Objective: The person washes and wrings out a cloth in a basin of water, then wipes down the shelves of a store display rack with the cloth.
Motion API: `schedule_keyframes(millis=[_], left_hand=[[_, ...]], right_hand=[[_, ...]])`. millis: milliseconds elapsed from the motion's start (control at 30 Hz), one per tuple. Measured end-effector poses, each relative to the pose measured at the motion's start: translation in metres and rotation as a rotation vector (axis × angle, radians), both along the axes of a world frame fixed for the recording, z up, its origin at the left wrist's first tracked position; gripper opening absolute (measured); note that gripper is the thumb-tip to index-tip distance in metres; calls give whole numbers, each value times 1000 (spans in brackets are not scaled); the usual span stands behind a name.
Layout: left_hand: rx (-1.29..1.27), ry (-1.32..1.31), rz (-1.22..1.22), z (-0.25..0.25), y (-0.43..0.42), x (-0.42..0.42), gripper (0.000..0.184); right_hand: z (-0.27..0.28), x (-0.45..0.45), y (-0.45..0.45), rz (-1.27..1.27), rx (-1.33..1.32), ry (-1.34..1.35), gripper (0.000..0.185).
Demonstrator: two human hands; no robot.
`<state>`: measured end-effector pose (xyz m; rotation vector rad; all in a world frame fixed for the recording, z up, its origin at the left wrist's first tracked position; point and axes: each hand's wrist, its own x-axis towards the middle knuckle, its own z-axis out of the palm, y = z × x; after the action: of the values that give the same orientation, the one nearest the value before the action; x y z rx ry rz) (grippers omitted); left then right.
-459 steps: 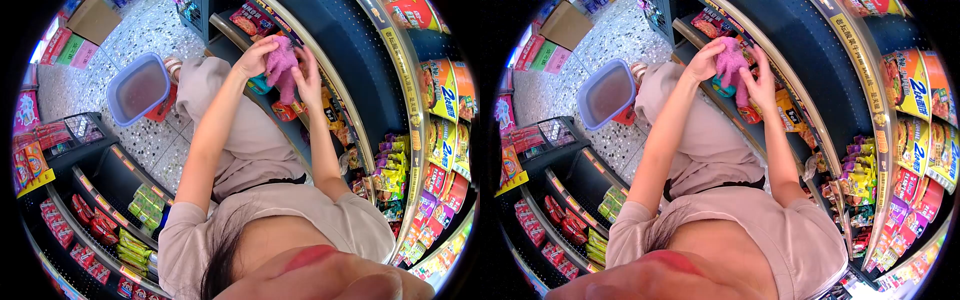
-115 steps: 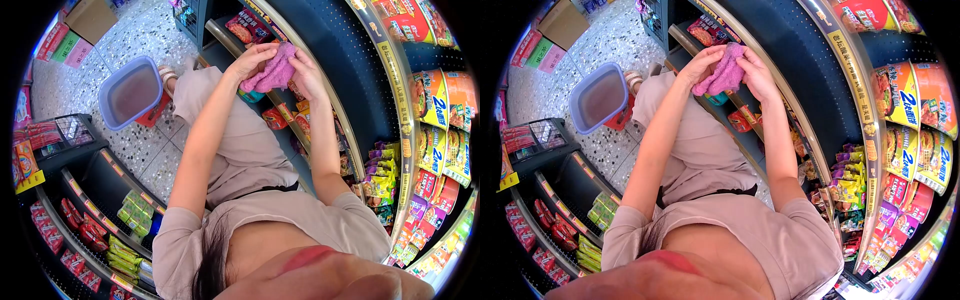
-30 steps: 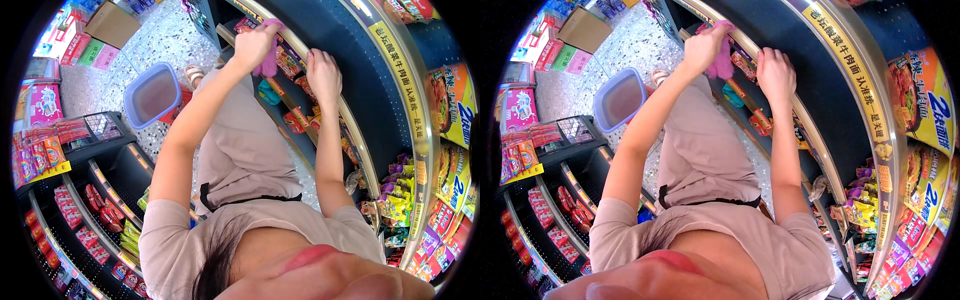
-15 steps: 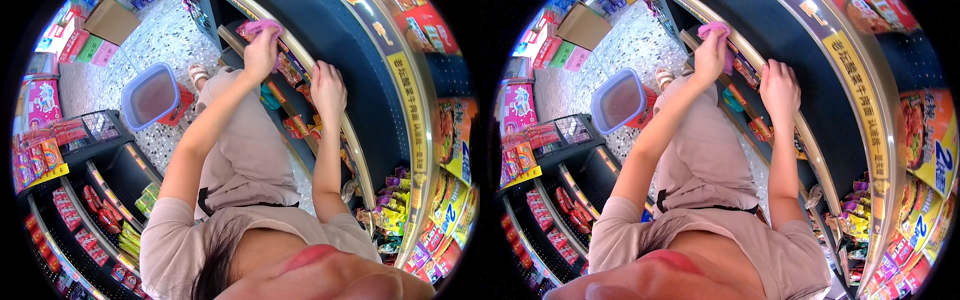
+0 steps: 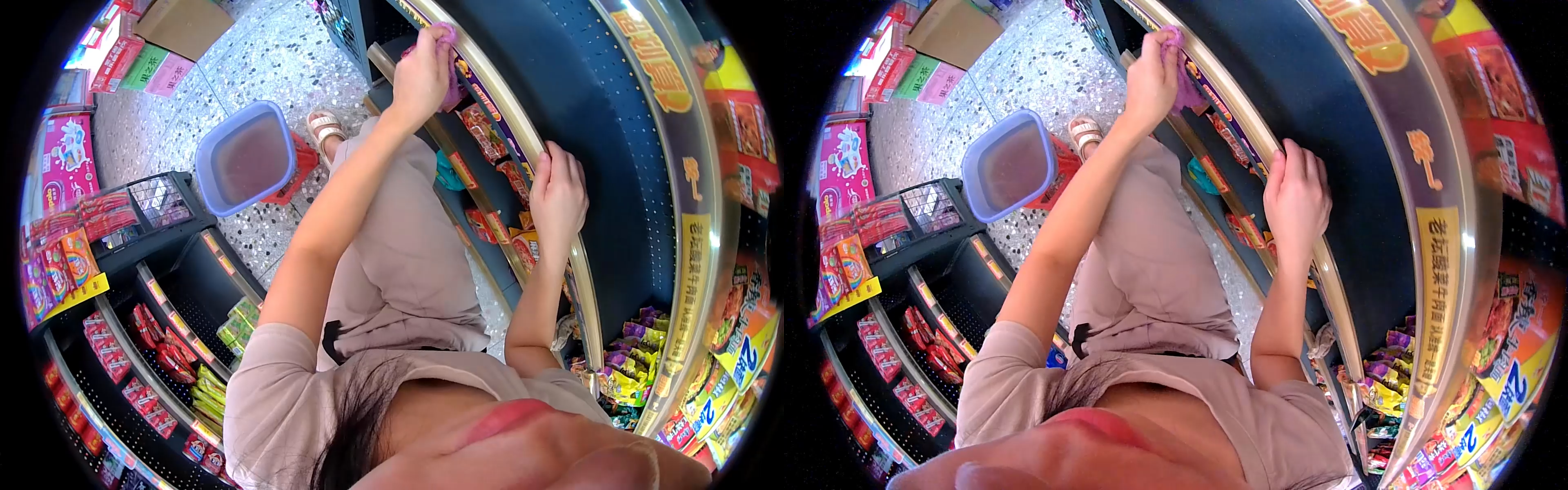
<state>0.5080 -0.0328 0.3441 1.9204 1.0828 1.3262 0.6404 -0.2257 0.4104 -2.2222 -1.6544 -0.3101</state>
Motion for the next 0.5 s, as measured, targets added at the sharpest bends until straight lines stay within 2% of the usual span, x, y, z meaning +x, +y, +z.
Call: schedule_keyframes(millis=[200, 267, 300, 333, 500], left_hand=[[58, 25, 100, -5, 46, -9, 20], [-117, -107, 49, 13, 57, -13, 16], [48, -109, 83, 8, 67, -14, 18], [0, -83, 104, 8, 77, -17, 19], [125, -58, 140, -5, 131, -27, 19]], right_hand=[[0, -1, 1, -5, -5, 17, 19], [0, 0, 1, -2, -1, 21, 19], [0, 0, 1, 2, -1, 21, 19], [-1, 0, 2, 4, -1, 20, 19], [-1, 0, 2, 9, 0, 9, 19]])
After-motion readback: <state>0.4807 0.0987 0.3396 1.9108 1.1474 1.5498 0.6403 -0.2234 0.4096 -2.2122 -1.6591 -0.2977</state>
